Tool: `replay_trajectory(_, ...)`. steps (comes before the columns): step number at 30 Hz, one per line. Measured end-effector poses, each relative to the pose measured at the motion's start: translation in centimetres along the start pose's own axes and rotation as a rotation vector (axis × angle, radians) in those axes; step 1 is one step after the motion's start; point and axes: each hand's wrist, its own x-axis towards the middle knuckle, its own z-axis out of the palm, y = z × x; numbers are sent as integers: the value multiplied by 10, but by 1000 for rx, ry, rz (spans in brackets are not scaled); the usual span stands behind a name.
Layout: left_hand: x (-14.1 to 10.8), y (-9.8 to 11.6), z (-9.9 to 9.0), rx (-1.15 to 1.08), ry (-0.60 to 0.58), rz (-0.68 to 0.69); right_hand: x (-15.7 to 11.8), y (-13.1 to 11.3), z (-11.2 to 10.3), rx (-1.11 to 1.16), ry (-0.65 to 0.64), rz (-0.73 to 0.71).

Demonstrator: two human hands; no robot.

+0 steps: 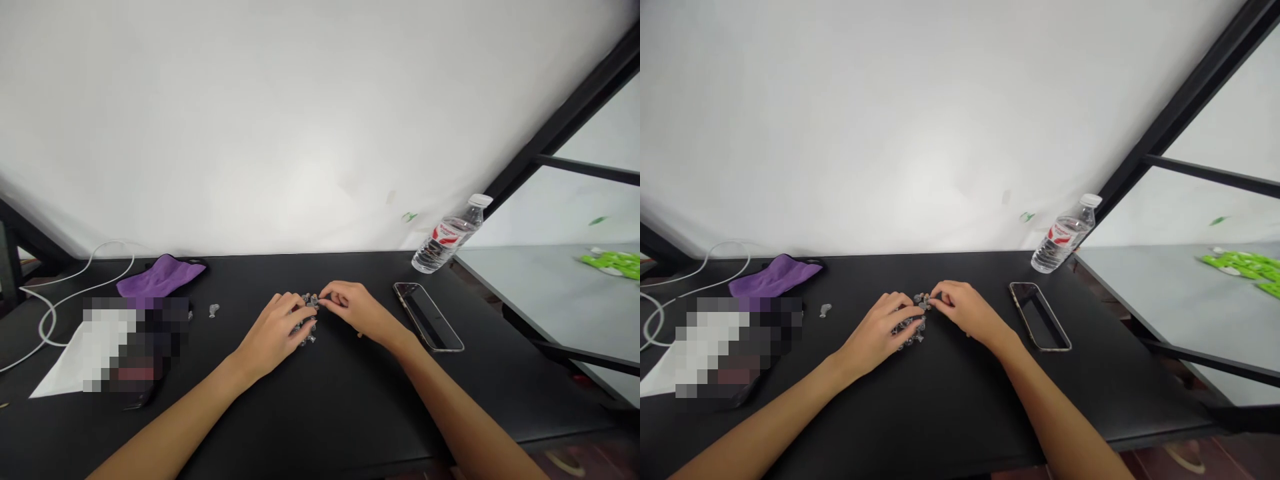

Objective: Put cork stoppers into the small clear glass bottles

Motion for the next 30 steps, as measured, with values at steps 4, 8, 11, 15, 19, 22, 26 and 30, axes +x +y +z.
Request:
replay_trajectory(4, 0, 4, 0, 49, -71, 79, 1, 22, -24, -93, 132, 72)
replay_trajectory(8, -1, 5, 3, 79, -127, 92, -3, 49, -43, -173, 97, 156)
replay_trajectory(11, -1, 5, 5, 82, -137, 76, -7, 59, -48, -166, 5, 215)
replay_trajectory(15, -2, 3, 9, 68, -114, 60, -9, 56, -50, -125, -88, 243)
replay_trajectory(19, -2, 2, 11, 79, -97, 48, -10, 51, -56, -103, -153, 257)
replay_trajectory(22, -1, 3, 12, 91, -96, 41, -10, 50, -58, -81, -188, 258)
replay_trajectory(26, -2, 7, 12, 59, -91, 3, -11, 49, -58, -62, -220, 260)
replay_trajectory(30, -3, 10, 12, -49, -19, -57, -9, 43, -59, -45, -159, 246)
